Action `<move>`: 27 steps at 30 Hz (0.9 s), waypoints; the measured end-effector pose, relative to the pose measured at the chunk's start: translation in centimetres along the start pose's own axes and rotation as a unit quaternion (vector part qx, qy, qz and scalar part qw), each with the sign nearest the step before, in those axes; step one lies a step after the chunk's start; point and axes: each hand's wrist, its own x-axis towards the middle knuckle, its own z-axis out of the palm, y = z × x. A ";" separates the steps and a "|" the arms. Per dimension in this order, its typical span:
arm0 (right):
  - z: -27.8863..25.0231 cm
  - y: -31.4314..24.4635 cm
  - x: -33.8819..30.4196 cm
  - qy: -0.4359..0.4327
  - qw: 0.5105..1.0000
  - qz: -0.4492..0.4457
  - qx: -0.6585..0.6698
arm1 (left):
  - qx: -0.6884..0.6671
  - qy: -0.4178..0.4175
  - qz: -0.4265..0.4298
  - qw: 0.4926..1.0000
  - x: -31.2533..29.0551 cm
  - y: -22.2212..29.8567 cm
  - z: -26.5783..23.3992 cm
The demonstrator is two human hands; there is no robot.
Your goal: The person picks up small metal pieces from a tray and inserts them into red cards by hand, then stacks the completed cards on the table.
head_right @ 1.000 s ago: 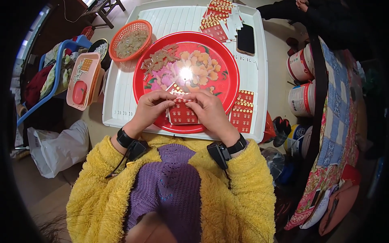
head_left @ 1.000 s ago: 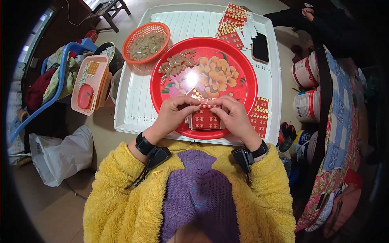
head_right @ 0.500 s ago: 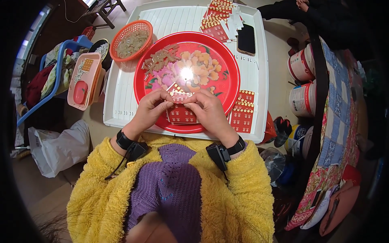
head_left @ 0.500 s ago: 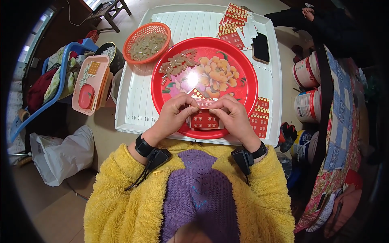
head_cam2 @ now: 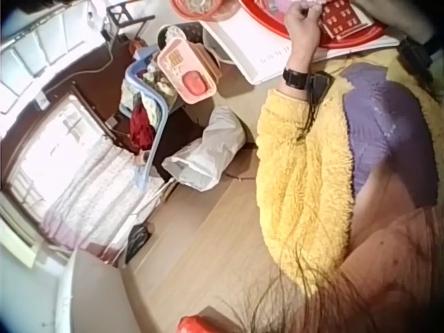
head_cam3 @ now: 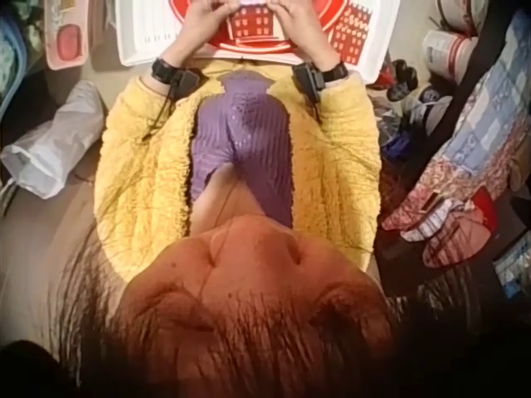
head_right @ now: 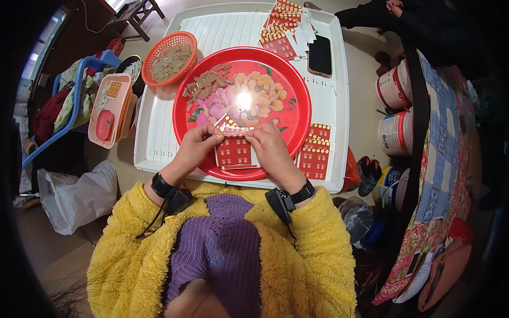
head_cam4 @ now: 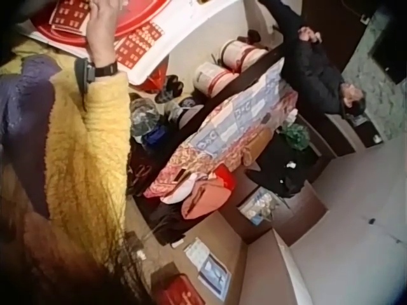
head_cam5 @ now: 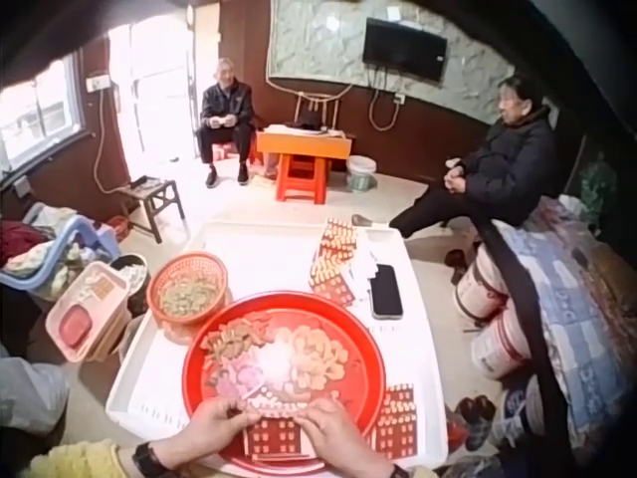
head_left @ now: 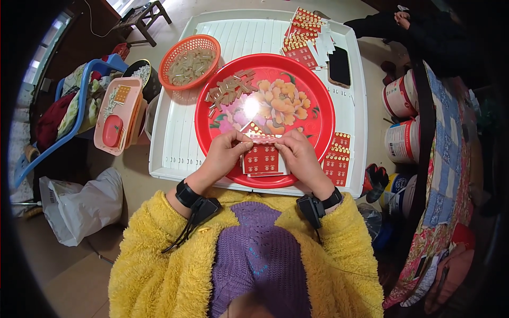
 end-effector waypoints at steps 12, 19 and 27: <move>0.8 -0.7 0.5 0.074 0.984 -0.053 -0.154 | 0.395 0.146 0.382 0.823 12.3 4.7 -4.0; 1.2 -1.0 0.4 0.095 0.973 -0.055 -0.204 | 0.467 0.110 0.378 0.792 15.6 3.1 -3.7; 1.4 -1.0 0.2 0.081 0.967 -0.053 -0.235 | 0.461 0.088 0.355 0.809 11.1 1.5 -4.4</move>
